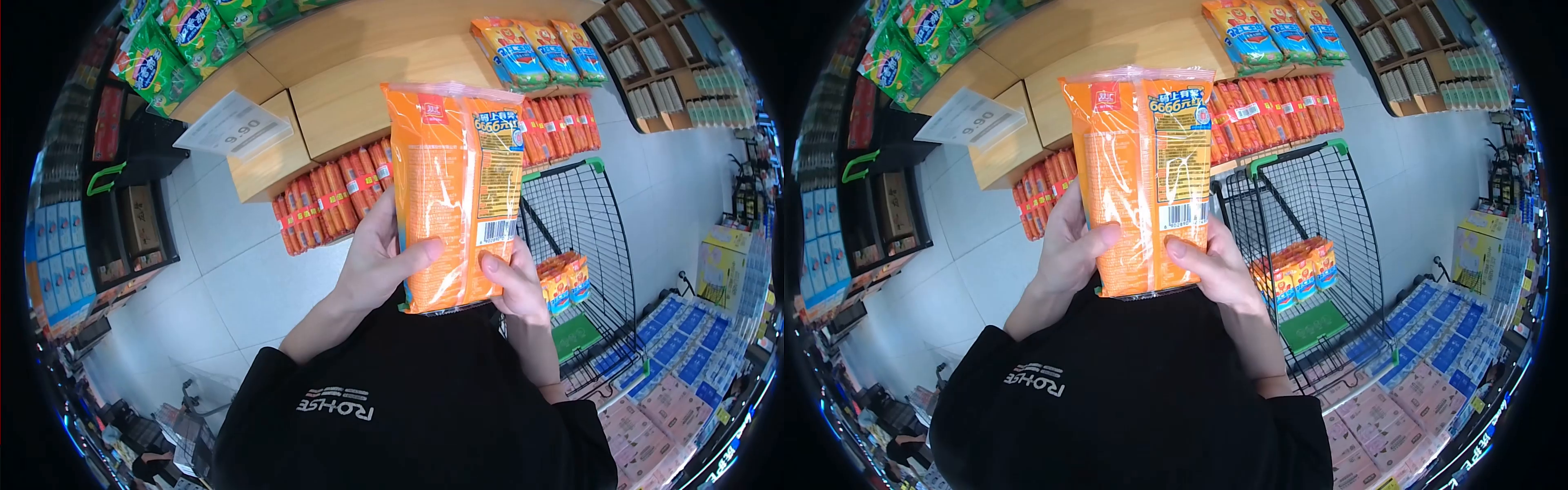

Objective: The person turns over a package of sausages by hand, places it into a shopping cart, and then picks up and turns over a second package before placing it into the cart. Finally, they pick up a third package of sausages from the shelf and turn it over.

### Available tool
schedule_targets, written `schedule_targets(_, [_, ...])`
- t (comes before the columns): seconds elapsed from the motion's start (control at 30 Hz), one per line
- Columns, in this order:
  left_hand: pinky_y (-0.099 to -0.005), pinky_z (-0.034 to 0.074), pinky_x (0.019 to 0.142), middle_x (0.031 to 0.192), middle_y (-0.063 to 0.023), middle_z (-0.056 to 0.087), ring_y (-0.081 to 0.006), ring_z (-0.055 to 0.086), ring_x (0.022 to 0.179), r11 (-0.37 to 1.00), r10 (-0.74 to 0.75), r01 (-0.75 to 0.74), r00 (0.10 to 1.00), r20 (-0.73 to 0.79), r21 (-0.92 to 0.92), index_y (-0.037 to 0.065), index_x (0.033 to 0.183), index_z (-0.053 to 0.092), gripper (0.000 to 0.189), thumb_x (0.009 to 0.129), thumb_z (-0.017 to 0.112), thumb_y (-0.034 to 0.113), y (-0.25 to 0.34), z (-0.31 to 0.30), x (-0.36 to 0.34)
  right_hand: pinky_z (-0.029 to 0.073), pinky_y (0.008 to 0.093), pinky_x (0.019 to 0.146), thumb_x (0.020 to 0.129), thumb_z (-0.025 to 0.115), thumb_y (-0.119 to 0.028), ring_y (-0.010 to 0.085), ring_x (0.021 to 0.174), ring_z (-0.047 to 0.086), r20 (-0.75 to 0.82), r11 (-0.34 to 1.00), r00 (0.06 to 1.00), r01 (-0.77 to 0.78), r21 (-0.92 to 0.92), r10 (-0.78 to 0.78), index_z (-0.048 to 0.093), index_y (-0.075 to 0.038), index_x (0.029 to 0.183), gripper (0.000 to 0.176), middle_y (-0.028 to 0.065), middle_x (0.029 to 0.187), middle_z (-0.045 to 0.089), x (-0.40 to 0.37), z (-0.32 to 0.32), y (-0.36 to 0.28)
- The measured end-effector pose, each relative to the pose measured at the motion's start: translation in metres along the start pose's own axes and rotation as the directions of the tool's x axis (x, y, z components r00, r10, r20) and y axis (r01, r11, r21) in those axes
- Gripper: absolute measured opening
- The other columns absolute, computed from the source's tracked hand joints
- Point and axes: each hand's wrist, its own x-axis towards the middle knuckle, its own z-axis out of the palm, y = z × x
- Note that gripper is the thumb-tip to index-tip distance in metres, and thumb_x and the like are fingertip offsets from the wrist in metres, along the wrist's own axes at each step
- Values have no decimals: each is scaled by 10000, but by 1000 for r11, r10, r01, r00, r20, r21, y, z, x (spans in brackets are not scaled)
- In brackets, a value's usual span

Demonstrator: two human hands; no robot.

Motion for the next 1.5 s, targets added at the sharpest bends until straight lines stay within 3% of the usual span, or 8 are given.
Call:
schedule_targets(0.47, [-319,297,996,1228,-84,418,-154,399,1159,996,-32,28,998,53,84,-17,1301,250,664,734,594,-41,1,17,16,410,308,889,809,610,-167,157,1025,522,-73,992,997,17,126,-8,438,28,1191,461,94,1129,546,-6,-11,-7])
schedule_targets(1.0, [-325,308,991,1236,-87,411,-161,396,1167,997,-53,45,988,143,59,-2,1302,249,675,744,626,35,-20,60,36,409,298,886,801,612,-163,147,1013,526,-132,995,990,54,85,-43,452,26,1173,447,89,1117,553,-35,-35,-49])
schedule_targets(1.27, [-324,303,991,1245,-88,407,-164,393,1167,995,-26,13,991,133,96,-3,1301,249,702,749,666,115,-27,79,39,412,297,878,802,609,-166,150,1007,531,-98,994,994,56,97,-47,445,40,1174,456,98,1108,558,-43,-50,-59])
schedule_targets(1.5, [-320,304,984,1240,-87,413,-159,395,1161,990,-17,-3,990,137,139,-5,1296,257,668,761,645,94,-32,89,41,427,315,884,791,612,-167,181,1018,542,-78,990,996,49,129,-40,404,53,1194,505,125,1135,541,-47,-61,-64])
